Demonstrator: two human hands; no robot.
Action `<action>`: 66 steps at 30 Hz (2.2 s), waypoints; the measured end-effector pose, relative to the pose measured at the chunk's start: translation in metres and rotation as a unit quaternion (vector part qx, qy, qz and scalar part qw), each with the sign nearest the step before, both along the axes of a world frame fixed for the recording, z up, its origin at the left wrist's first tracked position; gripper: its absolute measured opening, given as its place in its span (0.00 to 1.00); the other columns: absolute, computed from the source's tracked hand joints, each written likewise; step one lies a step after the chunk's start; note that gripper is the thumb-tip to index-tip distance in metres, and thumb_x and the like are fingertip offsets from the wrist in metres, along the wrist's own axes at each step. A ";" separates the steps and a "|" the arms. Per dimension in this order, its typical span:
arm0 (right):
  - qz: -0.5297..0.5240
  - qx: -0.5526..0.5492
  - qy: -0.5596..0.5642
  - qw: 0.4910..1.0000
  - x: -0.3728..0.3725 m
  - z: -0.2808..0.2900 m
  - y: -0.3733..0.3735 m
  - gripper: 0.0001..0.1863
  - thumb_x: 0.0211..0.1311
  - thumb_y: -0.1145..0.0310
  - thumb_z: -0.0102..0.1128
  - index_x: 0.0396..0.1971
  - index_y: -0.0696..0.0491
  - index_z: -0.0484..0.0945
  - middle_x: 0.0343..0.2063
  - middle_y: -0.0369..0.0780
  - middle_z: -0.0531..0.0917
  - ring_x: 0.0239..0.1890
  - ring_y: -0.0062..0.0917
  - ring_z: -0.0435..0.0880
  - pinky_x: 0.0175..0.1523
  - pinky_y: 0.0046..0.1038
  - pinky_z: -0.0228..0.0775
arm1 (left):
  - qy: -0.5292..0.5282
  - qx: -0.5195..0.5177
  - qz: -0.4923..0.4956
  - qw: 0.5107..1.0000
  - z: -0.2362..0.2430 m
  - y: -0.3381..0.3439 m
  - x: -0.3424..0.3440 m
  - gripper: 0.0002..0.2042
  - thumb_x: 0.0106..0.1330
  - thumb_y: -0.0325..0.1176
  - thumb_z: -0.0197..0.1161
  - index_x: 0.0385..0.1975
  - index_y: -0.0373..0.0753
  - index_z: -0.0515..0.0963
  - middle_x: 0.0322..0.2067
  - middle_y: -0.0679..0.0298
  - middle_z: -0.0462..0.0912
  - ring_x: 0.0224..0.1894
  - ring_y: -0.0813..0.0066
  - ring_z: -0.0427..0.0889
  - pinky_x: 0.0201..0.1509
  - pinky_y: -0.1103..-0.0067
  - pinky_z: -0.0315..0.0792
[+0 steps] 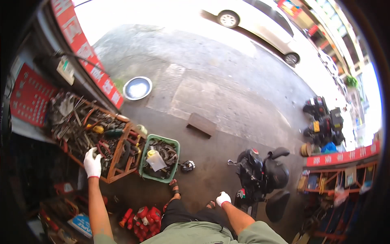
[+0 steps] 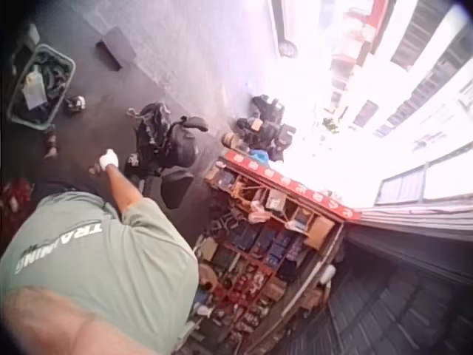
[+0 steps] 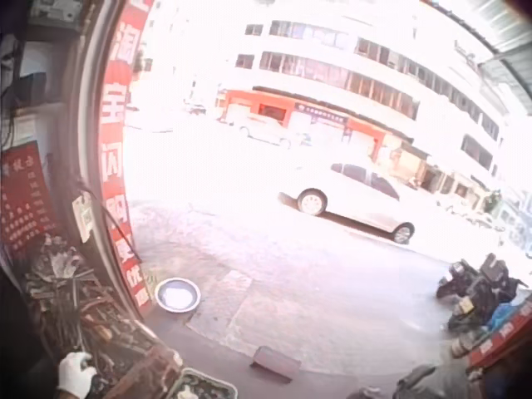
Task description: The person uses a screwdriver to tighten a bolt on the scooter's handlebar stem. They then remove a plastic cover from the digital display, connect a wire, and reattach the cover to the handlebars.
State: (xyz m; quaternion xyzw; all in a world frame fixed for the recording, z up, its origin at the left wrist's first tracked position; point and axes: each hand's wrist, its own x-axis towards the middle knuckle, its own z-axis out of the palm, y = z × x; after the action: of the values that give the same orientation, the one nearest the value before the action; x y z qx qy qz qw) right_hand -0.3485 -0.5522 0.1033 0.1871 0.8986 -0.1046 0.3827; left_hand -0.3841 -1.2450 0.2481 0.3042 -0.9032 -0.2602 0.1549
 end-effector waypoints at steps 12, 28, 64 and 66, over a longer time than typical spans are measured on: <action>-0.395 -0.096 0.063 0.911 0.198 0.015 0.077 0.22 0.61 0.61 0.64 0.55 0.50 0.83 0.55 0.47 0.86 0.58 0.42 0.83 0.64 0.38 0.74 | 0.025 -0.126 -0.036 0.991 0.010 0.141 -0.056 0.19 0.78 0.44 0.54 0.45 0.32 0.81 0.43 0.48 0.84 0.45 0.48 0.82 0.53 0.63 0.74; -0.785 -0.265 0.343 0.442 0.440 0.033 0.266 0.18 0.70 0.70 0.59 0.57 0.56 0.79 0.44 0.39 0.87 0.32 0.23 0.84 0.33 0.27 0.77 | -0.153 0.081 -0.842 0.511 0.008 0.847 0.148 0.10 0.69 0.32 0.64 0.44 0.36 0.85 0.42 0.53 0.85 0.43 0.58 0.87 0.50 0.70 0.80; -0.680 0.347 0.447 0.466 0.553 0.311 0.520 0.10 0.68 0.61 0.65 0.37 0.52 0.81 0.25 0.45 0.86 0.28 0.45 0.87 0.33 0.40 0.79 | -0.330 0.563 -0.610 0.449 0.082 1.488 0.351 0.20 0.72 0.37 0.60 0.58 0.37 0.64 0.45 0.56 0.78 0.43 0.62 0.86 0.49 0.64 0.84; -0.683 0.341 0.453 0.461 0.549 0.312 0.517 0.11 0.68 0.60 0.66 0.37 0.52 0.80 0.25 0.46 0.86 0.29 0.45 0.87 0.34 0.41 0.79 | -0.347 0.549 -0.625 0.434 0.089 1.503 0.361 0.20 0.73 0.37 0.61 0.58 0.37 0.64 0.46 0.56 0.77 0.43 0.62 0.86 0.48 0.65 0.84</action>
State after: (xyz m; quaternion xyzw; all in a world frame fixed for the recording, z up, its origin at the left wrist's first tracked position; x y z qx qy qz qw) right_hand 0.2005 -0.0351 0.4156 0.7830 0.4956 -0.0875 -0.3654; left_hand -0.0233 0.2578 0.3372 -0.2573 -0.4924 -0.6002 -0.5755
